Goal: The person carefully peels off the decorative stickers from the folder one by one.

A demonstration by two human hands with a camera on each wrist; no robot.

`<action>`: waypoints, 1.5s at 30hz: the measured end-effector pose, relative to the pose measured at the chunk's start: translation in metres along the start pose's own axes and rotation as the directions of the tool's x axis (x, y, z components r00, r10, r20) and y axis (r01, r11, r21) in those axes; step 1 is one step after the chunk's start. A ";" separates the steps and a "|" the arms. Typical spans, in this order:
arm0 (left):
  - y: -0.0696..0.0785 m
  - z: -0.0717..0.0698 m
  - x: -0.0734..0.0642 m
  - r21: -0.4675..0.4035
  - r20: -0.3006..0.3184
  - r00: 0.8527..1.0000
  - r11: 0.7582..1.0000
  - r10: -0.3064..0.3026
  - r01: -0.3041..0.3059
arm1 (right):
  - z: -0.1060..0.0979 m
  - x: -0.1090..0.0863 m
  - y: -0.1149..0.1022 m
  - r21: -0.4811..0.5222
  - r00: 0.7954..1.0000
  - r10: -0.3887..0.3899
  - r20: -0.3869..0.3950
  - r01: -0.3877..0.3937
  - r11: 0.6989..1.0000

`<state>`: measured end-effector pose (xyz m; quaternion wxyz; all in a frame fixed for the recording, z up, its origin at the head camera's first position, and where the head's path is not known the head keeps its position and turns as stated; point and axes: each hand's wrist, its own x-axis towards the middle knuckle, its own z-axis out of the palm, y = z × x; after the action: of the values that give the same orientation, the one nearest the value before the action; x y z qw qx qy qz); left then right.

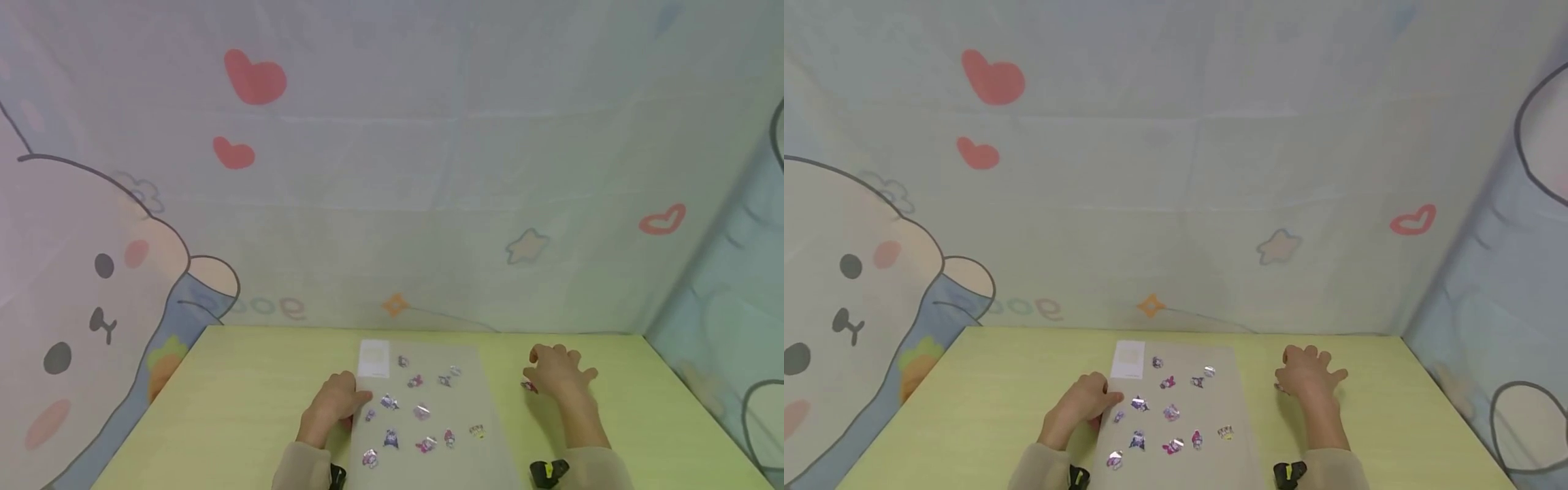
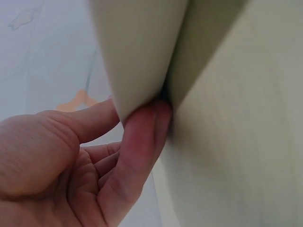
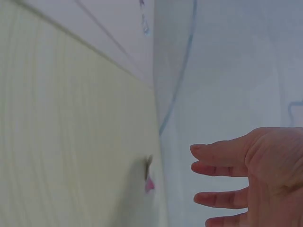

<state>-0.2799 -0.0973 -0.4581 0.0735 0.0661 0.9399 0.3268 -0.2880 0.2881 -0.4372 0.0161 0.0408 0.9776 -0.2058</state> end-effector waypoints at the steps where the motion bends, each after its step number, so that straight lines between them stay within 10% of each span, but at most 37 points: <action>1: 0.000 0.000 0.000 -0.003 -0.001 1.000 1.000 0.004 -0.004 | 0.000 0.000 -0.003 -0.001 1.000 -0.006 -0.006 0.006 1.000; 23: -0.004 -0.001 -0.004 -0.011 0.010 1.000 1.000 -0.021 0.022 | 0.015 -0.016 -0.060 0.102 0.997 -0.057 -0.045 0.061 0.993; 45: -0.002 0.000 -0.001 -0.040 0.011 1.000 0.999 0.007 -0.007 | 0.039 0.020 -0.088 0.126 0.998 -0.052 -0.020 0.054 0.991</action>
<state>-0.2788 -0.0991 -0.4591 0.0788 0.0698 0.9325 0.3456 -0.3146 0.1934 -0.4386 -0.0001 0.0173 0.9634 -0.2674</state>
